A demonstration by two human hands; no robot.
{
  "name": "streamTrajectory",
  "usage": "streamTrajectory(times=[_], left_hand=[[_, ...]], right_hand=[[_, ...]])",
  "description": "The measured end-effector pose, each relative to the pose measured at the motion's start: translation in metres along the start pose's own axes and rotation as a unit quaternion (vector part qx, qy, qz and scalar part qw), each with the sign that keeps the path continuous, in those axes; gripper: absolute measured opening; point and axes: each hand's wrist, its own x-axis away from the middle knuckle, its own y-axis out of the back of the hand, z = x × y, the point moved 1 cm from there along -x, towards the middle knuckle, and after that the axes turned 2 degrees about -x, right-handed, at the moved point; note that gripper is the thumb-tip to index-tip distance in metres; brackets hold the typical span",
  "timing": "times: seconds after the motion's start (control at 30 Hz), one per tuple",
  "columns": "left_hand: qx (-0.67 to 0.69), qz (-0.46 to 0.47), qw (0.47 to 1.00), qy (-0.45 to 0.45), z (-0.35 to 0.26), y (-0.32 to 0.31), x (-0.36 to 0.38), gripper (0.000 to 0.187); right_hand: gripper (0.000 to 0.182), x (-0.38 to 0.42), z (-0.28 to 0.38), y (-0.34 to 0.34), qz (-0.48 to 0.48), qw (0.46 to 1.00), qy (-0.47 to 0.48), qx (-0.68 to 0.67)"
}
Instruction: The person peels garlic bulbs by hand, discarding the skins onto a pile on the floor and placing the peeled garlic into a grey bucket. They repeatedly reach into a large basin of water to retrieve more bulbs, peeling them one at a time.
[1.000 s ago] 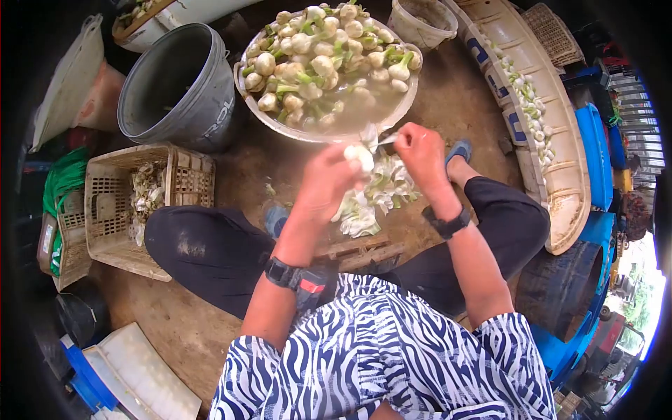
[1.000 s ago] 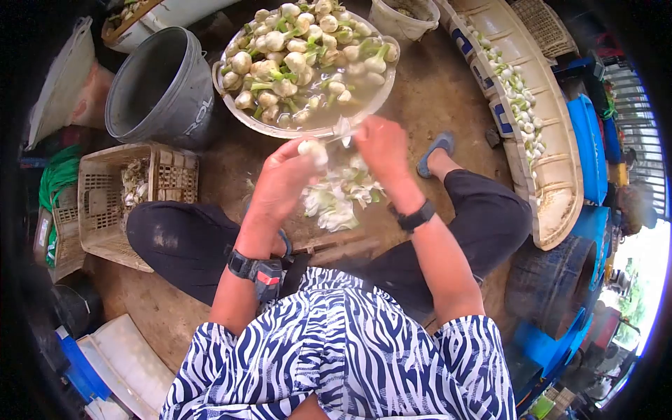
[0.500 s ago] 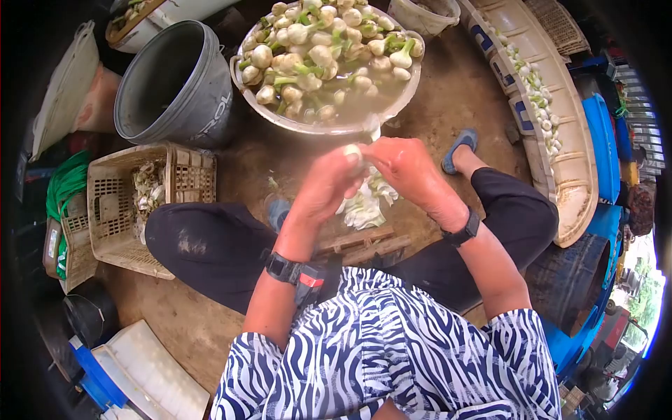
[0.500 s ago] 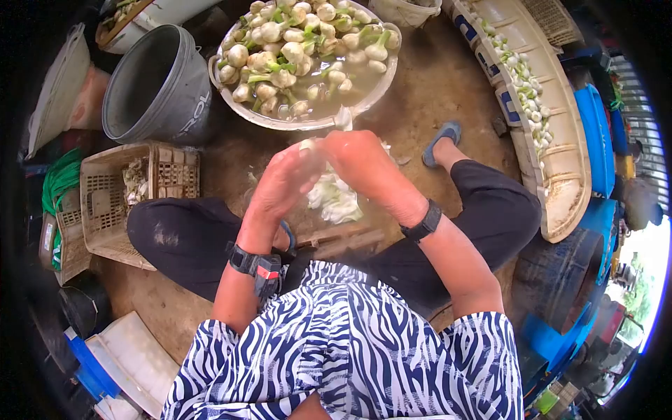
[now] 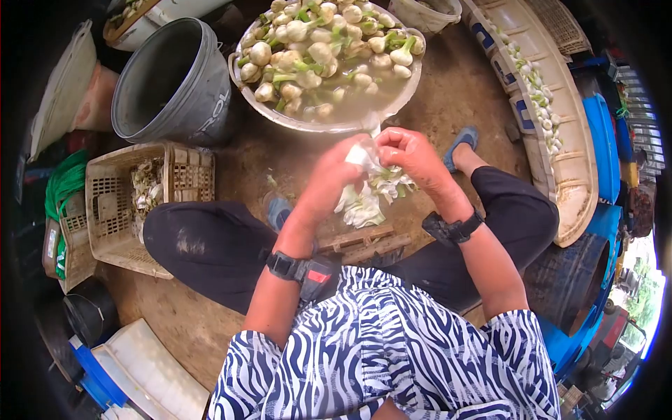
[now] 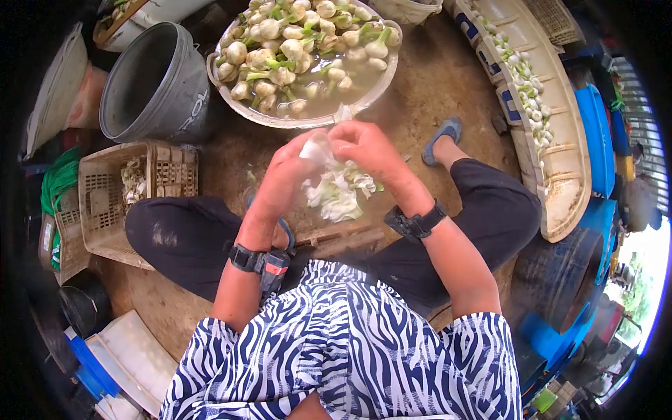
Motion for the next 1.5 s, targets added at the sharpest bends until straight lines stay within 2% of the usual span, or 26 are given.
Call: streamTrajectory(times=[0.13,0.2,0.23,0.3,0.33,0.4,0.43,0.5,0.57,0.63,0.67,0.73,0.77,0.8,0.87,0.9,0.93,1.0,1.03,1.13,1.17,1.23,1.37,1.43,1.47,1.5], left_hand=[[-0.006,-0.051,0.999,0.015,0.004,-0.005,-0.005,0.035],[-0.185,-0.04,0.979,0.078,0.005,0.002,-0.006,0.038],[-0.185,-0.041,0.979,0.079,0.006,0.004,-0.006,0.038],[-0.089,-0.013,0.994,0.056,0.01,0.007,-0.006,0.036],[-0.09,-0.012,0.994,0.054,0.015,0.007,-0.007,0.036],[-0.018,-0.009,0.999,-0.05,0.015,0.003,-0.011,0.028],[0.007,-0.007,0.996,-0.084,0.013,-0.001,-0.011,0.026],[0.064,-0.071,0.991,0.089,0.009,-0.004,-0.012,0.03],[0.051,-0.077,0.993,0.079,0.012,0.001,-0.013,0.036],[0.038,-0.081,0.993,0.071,0.009,0.004,-0.015,0.042],[-0.02,-0.048,0.997,0.05,0.006,0.006,-0.017,0.047],[-0.076,-0.02,0.996,0.029,0.001,0.009,-0.015,0.051],[-0.108,-0.014,0.994,0.017,-0.002,0.01,-0.014,0.053],[-0.14,-0.007,0.99,0.004,-0.005,0.011,-0.014,0.055],[-0.107,-0.017,0.994,0.015,0.004,0.027,-0.012,0.056],[-0.075,-0.027,0.997,0.025,-0.002,0.032,-0.013,0.057],[-0.076,-0.03,0.996,0.021,-0.008,0.036,-0.013,0.057],[-0.057,-0.052,0.997,0.011,-0.022,0.042,-0.016,0.059],[-0.085,-0.052,0.995,-0.012,-0.024,0.046,-0.022,0.058],[-0.049,-0.037,0.998,-0.001,-0.032,0.042,-0.025,0.052],[-0.051,-0.034,0.998,0.005,-0.03,0.041,-0.024,0.052],[-0.031,-0.02,0.998,0.044,-0.026,0.038,-0.025,0.039],[0.043,-0.007,0.996,0.084,-0.015,0.042,-0.024,0.025],[-0.031,0.0,0.992,0.126,-0.013,0.043,-0.021,0.019],[-0.029,-0.004,0.992,0.121,-0.012,0.047,-0.019,0.019],[-0.002,0.011,0.994,0.111,-0.011,0.052,-0.018,0.018]], right_hand=[[0.008,-0.001,-0.013,-0.001,0.024,0.998,0.043,0.036],[0.007,-0.003,-0.016,-0.001,-0.017,0.997,0.065,0.042],[0.007,-0.005,-0.023,0.002,-0.015,0.997,0.065,0.041],[0.006,-0.009,-0.032,0.007,-0.059,0.987,-0.002,-0.153],[0.006,-0.008,-0.031,0.003,-0.058,0.987,0.0,-0.152],[0.007,-0.006,-0.027,-0.006,-0.124,0.969,0.0,-0.215],[0.008,-0.006,-0.026,-0.007,-0.138,0.975,0.013,-0.173],[0.008,-0.006,-0.025,-0.01,-0.129,0.984,0.039,-0.113],[0.008,-0.009,-0.028,-0.009,-0.12,0.989,0.066,-0.055],[0.009,-0.012,-0.032,-0.003,-0.125,0.985,0.002,-0.123],[0.009,-0.016,-0.033,-0.001,-0.121,0.985,0.002,-0.12],[0.009,-0.021,-0.03,0.0,-0.187,0.95,0.045,-0.246],[0.009,-0.022,-0.025,0.006,-0.147,0.941,0.095,-0.288],[0.01,-0.028,-0.024,0.025,-0.154,0.947,0.124,-0.253],[0.008,-0.035,-0.002,0.049,-0.202,0.933,0.167,-0.247],[0.023,-0.036,0.005,0.057,-0.185,0.956,0.126,-0.191],[0.023,-0.037,0.003,0.053,-0.181,0.956,0.128,-0.191],[0.045,-0.035,-0.003,0.037,-0.082,0.993,0.057,0.067],[0.063,-0.034,0.001,0.025,-0.032,0.998,-0.012,0.049],[0.047,-0.037,0.005,-0.01,-0.002,0.993,0.014,0.12],[0.047,-0.038,-0.001,-0.015,-0.006,0.993,0.011,0.114],[0.024,-0.042,-0.01,-0.02,0.028,0.991,0.032,0.13],[0.012,-0.041,-0.012,-0.025,0.013,0.994,0.058,0.09],[0.011,-0.043,-0.01,-0.015,-0.096,0.994,0.052,0.014],[0.011,-0.049,-0.006,-0.003,-0.09,0.994,0.054,0.016],[0.013,-0.058,0.001,0.019,-0.143,0.988,0.063,0.001]])
